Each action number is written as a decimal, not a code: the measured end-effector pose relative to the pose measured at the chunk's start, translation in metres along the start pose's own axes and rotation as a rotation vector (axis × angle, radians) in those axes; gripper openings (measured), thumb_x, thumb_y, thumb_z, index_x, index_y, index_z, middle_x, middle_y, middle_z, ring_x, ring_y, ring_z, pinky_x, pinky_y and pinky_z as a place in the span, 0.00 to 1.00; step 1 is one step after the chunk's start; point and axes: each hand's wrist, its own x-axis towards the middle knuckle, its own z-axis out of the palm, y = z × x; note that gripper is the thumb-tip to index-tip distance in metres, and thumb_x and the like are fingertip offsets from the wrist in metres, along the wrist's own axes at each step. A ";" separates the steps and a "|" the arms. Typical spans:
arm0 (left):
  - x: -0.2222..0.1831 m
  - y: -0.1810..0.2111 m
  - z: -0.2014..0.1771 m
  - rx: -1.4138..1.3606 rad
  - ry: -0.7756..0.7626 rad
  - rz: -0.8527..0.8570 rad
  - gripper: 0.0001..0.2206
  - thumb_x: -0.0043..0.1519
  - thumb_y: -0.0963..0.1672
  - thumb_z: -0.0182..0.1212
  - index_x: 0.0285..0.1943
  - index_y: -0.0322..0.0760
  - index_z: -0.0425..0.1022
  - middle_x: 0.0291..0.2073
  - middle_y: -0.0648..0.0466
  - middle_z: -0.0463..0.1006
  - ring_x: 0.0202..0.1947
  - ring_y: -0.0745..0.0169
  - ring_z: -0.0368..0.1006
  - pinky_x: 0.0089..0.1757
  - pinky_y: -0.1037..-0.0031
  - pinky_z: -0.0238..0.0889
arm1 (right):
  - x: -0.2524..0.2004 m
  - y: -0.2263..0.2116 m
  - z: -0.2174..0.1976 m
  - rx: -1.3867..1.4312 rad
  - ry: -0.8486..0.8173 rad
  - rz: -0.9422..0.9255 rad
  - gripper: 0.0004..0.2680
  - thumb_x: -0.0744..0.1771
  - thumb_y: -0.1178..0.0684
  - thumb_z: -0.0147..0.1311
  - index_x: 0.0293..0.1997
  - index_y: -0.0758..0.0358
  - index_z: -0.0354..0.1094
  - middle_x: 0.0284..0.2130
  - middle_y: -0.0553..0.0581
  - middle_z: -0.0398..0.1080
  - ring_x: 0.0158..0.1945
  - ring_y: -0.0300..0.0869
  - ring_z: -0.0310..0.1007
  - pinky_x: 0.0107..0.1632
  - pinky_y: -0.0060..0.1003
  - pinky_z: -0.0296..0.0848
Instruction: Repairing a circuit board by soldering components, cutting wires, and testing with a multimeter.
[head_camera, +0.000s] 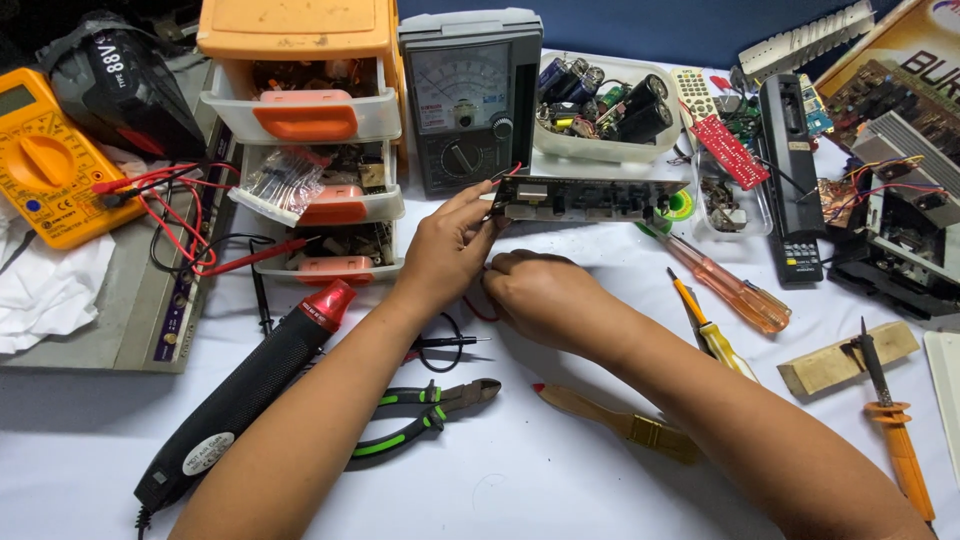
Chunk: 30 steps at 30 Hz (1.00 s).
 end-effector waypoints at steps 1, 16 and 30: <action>0.000 0.000 0.000 0.002 0.001 0.015 0.07 0.57 0.45 0.55 0.41 0.45 0.75 0.48 0.45 0.70 0.47 0.42 0.67 0.39 0.65 0.68 | 0.001 0.003 0.005 -0.085 -0.002 -0.039 0.05 0.60 0.53 0.52 0.32 0.61 0.66 0.26 0.55 0.69 0.29 0.42 0.72 0.28 0.31 0.72; -0.001 0.001 -0.001 0.002 -0.011 -0.009 0.07 0.58 0.46 0.54 0.41 0.46 0.75 0.48 0.45 0.70 0.46 0.43 0.68 0.40 0.66 0.67 | -0.016 0.005 -0.049 0.380 0.110 -0.074 0.03 0.59 0.58 0.50 0.28 0.63 0.59 0.21 0.59 0.66 0.29 0.52 0.70 0.29 0.40 0.70; 0.000 0.002 -0.002 0.011 -0.008 0.020 0.07 0.57 0.44 0.54 0.41 0.45 0.75 0.48 0.45 0.70 0.45 0.42 0.68 0.38 0.66 0.68 | -0.003 0.006 -0.006 0.123 0.011 -0.104 0.03 0.59 0.55 0.54 0.29 0.59 0.65 0.27 0.54 0.69 0.32 0.46 0.72 0.30 0.35 0.71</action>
